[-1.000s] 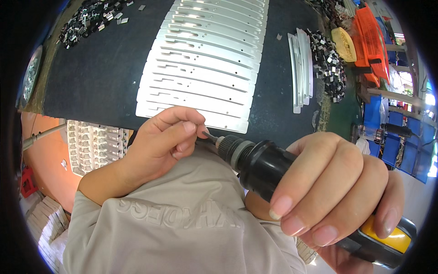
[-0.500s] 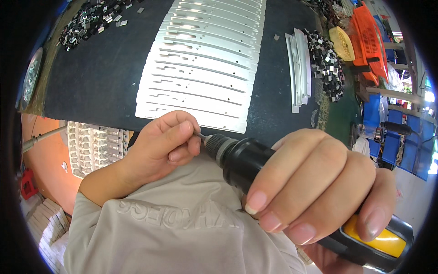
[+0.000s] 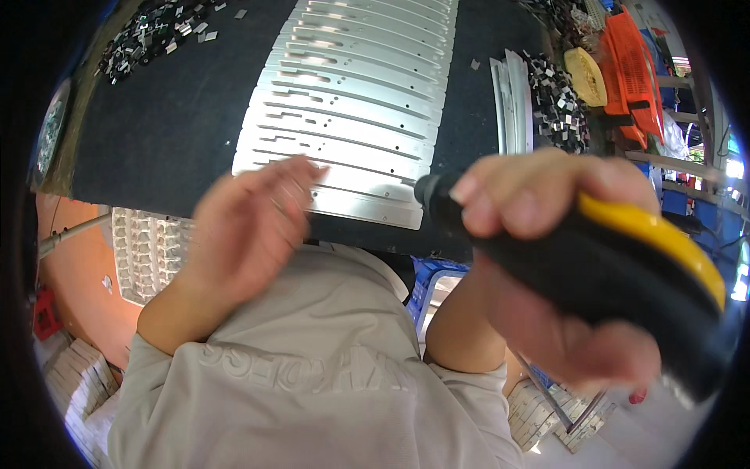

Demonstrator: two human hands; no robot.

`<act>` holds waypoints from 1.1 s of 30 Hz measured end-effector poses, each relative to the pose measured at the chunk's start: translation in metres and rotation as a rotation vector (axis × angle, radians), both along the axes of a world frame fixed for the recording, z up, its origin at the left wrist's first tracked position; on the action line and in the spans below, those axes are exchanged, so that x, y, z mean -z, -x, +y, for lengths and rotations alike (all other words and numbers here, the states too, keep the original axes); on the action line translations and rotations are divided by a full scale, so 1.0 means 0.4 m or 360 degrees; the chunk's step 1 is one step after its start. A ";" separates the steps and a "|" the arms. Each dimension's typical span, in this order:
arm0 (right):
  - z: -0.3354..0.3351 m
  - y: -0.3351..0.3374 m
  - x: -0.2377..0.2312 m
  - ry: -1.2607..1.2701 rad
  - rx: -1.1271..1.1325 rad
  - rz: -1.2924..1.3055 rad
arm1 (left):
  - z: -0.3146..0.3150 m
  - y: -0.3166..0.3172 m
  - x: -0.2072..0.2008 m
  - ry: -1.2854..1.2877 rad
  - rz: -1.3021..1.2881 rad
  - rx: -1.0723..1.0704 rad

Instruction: The person assembles small clips and electronic components onto long metal strips using a handheld electric screwdriver.

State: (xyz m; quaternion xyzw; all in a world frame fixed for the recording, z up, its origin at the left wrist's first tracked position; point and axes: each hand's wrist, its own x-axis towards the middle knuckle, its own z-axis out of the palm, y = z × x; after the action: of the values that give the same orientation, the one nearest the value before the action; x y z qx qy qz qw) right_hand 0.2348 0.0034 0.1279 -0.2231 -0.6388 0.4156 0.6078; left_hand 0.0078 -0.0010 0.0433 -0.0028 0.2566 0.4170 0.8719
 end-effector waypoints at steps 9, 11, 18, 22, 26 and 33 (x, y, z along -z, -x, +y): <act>0.055 0.003 0.089 0.0044 0.0128 0.0115 | 0.004 0.010 -0.010 -0.0221 0.0166 -0.0042; 0.062 -0.004 0.087 0.0041 0.0083 0.0073 | 0.047 0.011 -0.032 -0.0288 0.0205 -0.0081; 0.082 -0.027 0.079 -0.0007 -0.0430 -0.0153 | 0.265 -0.039 -0.067 -0.0919 0.0749 0.0147; 0.092 -0.019 0.077 0.0040 -0.0426 -0.0172 | 0.287 -0.069 -0.022 -0.0977 0.0778 0.0366; 0.108 -0.011 0.092 0.0029 -0.0419 -0.0151 | 0.268 -0.060 0.003 -0.0799 0.0779 0.0560; 0.136 -0.001 0.086 -0.0009 -0.0505 -0.0252 | 0.294 -0.050 0.012 -0.0721 0.0521 0.0649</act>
State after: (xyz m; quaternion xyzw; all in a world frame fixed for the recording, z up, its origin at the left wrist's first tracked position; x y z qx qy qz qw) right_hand 0.2354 0.0577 0.0937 -0.1498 -0.7131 0.4855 0.4830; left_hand 0.0277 0.1166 0.0387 0.3092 0.2893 0.2754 0.8631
